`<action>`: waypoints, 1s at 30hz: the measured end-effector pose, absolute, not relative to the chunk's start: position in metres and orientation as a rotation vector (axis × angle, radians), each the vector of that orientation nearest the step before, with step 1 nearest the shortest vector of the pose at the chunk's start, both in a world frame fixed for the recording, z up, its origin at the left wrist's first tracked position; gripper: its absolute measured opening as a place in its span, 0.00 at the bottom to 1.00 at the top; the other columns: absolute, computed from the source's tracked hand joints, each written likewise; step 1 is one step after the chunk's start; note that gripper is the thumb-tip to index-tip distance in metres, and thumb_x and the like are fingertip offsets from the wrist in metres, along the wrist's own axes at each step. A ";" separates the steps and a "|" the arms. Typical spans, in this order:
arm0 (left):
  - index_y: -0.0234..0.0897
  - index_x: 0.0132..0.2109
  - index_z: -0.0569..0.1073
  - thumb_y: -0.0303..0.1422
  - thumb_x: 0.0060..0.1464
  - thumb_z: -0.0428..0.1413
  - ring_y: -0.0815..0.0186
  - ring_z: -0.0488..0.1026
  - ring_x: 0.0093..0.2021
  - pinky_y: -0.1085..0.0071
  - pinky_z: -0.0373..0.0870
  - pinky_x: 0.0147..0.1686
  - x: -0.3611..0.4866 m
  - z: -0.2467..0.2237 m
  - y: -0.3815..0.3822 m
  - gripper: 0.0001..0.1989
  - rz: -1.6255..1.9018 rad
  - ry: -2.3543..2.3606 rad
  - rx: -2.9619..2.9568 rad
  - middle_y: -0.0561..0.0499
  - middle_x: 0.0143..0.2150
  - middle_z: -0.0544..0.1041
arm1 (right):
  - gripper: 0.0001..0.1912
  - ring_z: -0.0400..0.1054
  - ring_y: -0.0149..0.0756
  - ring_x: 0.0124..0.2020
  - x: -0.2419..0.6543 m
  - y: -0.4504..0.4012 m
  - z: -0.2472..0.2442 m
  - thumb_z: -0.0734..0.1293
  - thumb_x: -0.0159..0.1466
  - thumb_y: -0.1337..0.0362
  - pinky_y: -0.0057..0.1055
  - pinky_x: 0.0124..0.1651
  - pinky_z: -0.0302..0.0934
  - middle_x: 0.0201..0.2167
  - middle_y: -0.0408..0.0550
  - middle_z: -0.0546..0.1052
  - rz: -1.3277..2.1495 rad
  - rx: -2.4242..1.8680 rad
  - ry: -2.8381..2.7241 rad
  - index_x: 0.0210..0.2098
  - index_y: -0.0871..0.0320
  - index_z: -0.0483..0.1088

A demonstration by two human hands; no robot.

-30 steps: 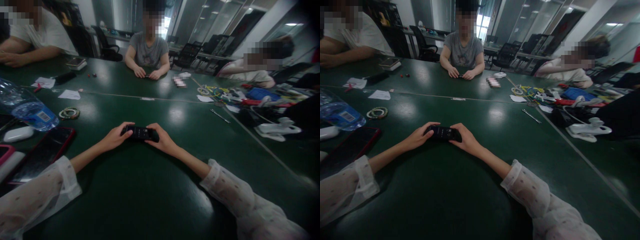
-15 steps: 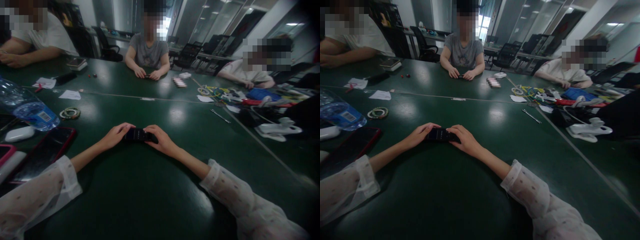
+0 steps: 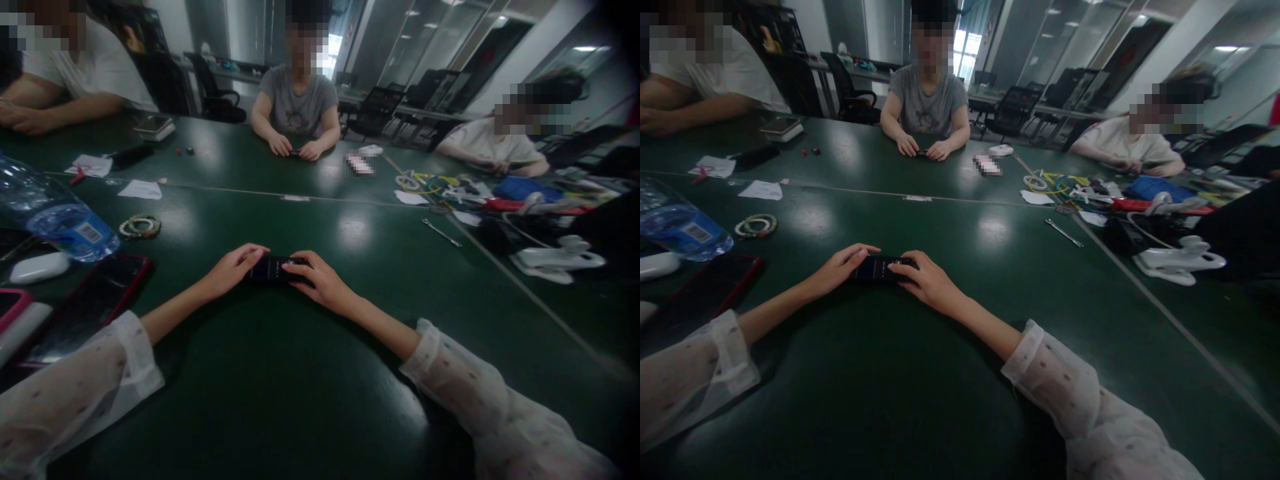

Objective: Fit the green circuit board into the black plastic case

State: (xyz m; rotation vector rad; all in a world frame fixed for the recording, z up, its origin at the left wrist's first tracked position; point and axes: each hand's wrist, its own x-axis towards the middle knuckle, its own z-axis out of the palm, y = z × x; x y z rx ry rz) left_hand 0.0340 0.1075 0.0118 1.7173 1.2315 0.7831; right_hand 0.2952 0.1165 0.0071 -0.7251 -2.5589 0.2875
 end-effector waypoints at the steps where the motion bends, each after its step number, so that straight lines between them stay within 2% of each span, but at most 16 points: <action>1: 0.42 0.55 0.70 0.51 0.62 0.44 0.56 0.70 0.50 0.62 0.68 0.46 0.034 0.011 0.108 0.24 0.782 1.233 1.694 0.46 0.53 0.72 | 0.23 0.62 0.43 0.54 0.295 0.116 0.007 0.62 0.67 0.65 0.46 0.51 0.67 0.55 0.53 0.62 0.281 -0.728 -2.564 0.60 0.47 0.55; 7: 0.41 0.56 0.68 0.51 0.61 0.46 0.58 0.71 0.46 0.66 0.70 0.40 0.034 0.013 0.108 0.25 0.767 1.223 1.581 0.45 0.51 0.73 | 0.23 0.62 0.43 0.54 0.295 0.115 0.006 0.61 0.67 0.65 0.47 0.51 0.67 0.56 0.53 0.61 0.277 -0.733 -2.567 0.60 0.46 0.54; 14: 0.40 0.56 0.68 0.50 0.60 0.47 0.57 0.72 0.47 0.66 0.71 0.39 0.033 0.013 0.108 0.25 0.764 1.220 1.553 0.44 0.52 0.72 | 0.23 0.61 0.42 0.55 0.296 0.116 0.006 0.61 0.67 0.65 0.45 0.52 0.66 0.56 0.53 0.60 0.293 -0.736 -2.577 0.60 0.47 0.55; 23: 0.41 0.53 0.70 0.51 0.63 0.39 0.58 0.71 0.47 0.61 0.68 0.46 0.037 0.012 0.105 0.25 0.788 1.323 1.782 0.47 0.48 0.74 | 0.25 0.62 0.44 0.54 0.292 0.117 0.006 0.62 0.66 0.64 0.46 0.50 0.67 0.56 0.54 0.60 0.371 -0.800 -2.549 0.61 0.47 0.54; 30: 0.40 0.57 0.65 0.50 0.65 0.37 0.58 0.71 0.47 0.60 0.68 0.46 0.038 0.016 0.100 0.26 0.763 1.392 1.950 0.45 0.51 0.73 | 0.26 0.64 0.42 0.51 0.291 0.120 0.004 0.63 0.66 0.64 0.46 0.51 0.68 0.55 0.52 0.61 0.495 -0.836 -2.481 0.61 0.48 0.53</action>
